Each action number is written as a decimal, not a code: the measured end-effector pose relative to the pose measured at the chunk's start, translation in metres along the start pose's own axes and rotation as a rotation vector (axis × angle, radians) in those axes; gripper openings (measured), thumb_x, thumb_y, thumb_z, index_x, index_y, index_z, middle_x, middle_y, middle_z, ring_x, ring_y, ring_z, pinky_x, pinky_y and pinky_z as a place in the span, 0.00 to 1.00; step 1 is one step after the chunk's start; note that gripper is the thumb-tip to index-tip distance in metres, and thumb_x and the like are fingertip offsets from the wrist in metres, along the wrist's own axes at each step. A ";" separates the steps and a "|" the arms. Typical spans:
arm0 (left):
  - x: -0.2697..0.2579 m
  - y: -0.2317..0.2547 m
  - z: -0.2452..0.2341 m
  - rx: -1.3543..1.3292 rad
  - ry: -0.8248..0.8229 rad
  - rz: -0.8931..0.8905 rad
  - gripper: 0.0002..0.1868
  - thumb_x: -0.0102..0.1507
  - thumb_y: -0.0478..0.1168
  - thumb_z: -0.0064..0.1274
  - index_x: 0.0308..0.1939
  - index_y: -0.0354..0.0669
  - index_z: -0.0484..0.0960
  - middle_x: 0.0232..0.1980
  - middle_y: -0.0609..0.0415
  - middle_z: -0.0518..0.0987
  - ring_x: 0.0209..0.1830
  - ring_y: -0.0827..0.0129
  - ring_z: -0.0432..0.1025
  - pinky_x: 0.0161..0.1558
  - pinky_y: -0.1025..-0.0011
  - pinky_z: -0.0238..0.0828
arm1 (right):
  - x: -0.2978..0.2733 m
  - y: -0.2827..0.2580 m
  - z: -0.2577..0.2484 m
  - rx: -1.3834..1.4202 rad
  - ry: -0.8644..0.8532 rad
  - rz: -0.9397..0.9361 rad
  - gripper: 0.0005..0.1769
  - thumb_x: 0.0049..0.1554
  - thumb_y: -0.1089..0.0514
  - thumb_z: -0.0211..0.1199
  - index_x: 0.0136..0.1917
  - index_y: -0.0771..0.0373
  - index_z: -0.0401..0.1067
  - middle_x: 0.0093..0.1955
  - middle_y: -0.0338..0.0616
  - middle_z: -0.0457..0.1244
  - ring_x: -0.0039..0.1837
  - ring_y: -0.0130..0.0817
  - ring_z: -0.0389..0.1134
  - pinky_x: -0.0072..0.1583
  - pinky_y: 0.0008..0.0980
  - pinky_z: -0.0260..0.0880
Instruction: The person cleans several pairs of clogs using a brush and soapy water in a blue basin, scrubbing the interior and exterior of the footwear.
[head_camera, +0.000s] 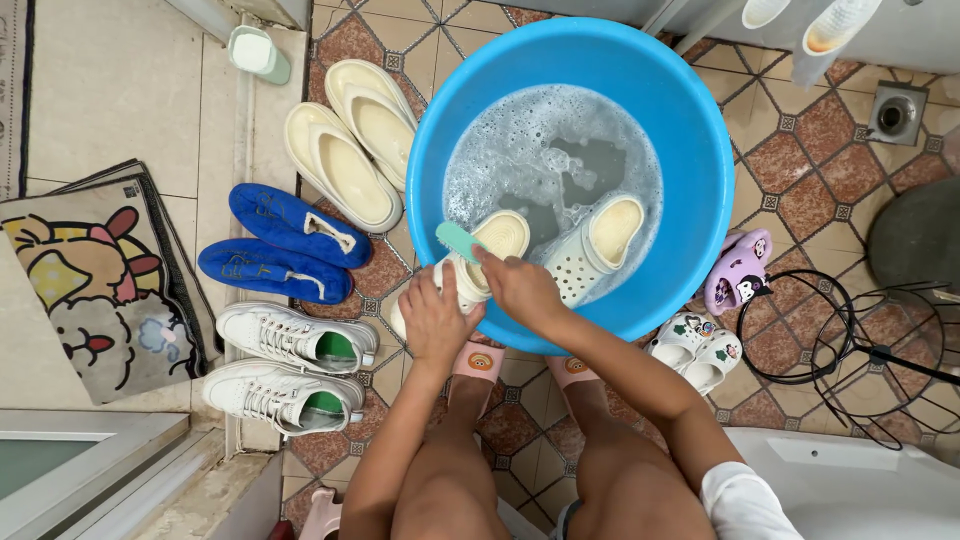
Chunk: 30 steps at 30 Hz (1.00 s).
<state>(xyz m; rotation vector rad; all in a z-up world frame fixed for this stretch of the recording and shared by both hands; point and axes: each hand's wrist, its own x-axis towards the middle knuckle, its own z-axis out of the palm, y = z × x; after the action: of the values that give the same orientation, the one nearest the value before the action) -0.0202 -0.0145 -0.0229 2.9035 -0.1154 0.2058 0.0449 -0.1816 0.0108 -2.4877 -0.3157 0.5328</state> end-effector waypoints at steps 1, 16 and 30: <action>0.000 -0.001 0.001 -0.018 0.010 -0.005 0.46 0.51 0.61 0.65 0.64 0.38 0.70 0.58 0.37 0.73 0.56 0.45 0.69 0.54 0.51 0.63 | -0.004 0.002 -0.002 0.044 -0.007 -0.079 0.22 0.63 0.54 0.57 0.70 0.51 0.70 0.35 0.53 0.67 0.36 0.55 0.69 0.39 0.51 0.69; -0.006 -0.002 0.004 -0.013 -0.003 0.012 0.45 0.52 0.60 0.64 0.65 0.36 0.69 0.61 0.36 0.72 0.57 0.43 0.69 0.54 0.50 0.64 | -0.008 0.021 -0.004 -0.076 0.006 -0.152 0.23 0.62 0.51 0.59 0.70 0.49 0.71 0.28 0.54 0.65 0.30 0.53 0.68 0.34 0.49 0.68; 0.006 -0.004 -0.006 -0.101 -0.033 -0.107 0.53 0.50 0.70 0.65 0.63 0.32 0.68 0.57 0.38 0.74 0.56 0.45 0.70 0.56 0.51 0.65 | -0.065 0.065 0.036 0.169 0.203 -0.122 0.25 0.63 0.51 0.61 0.74 0.42 0.66 0.42 0.49 0.70 0.37 0.46 0.71 0.39 0.43 0.72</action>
<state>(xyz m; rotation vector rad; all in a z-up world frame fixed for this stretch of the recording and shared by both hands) -0.0148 -0.0092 -0.0175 2.8036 0.0228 0.1294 -0.0216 -0.2384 -0.0343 -2.3169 -0.3258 0.2441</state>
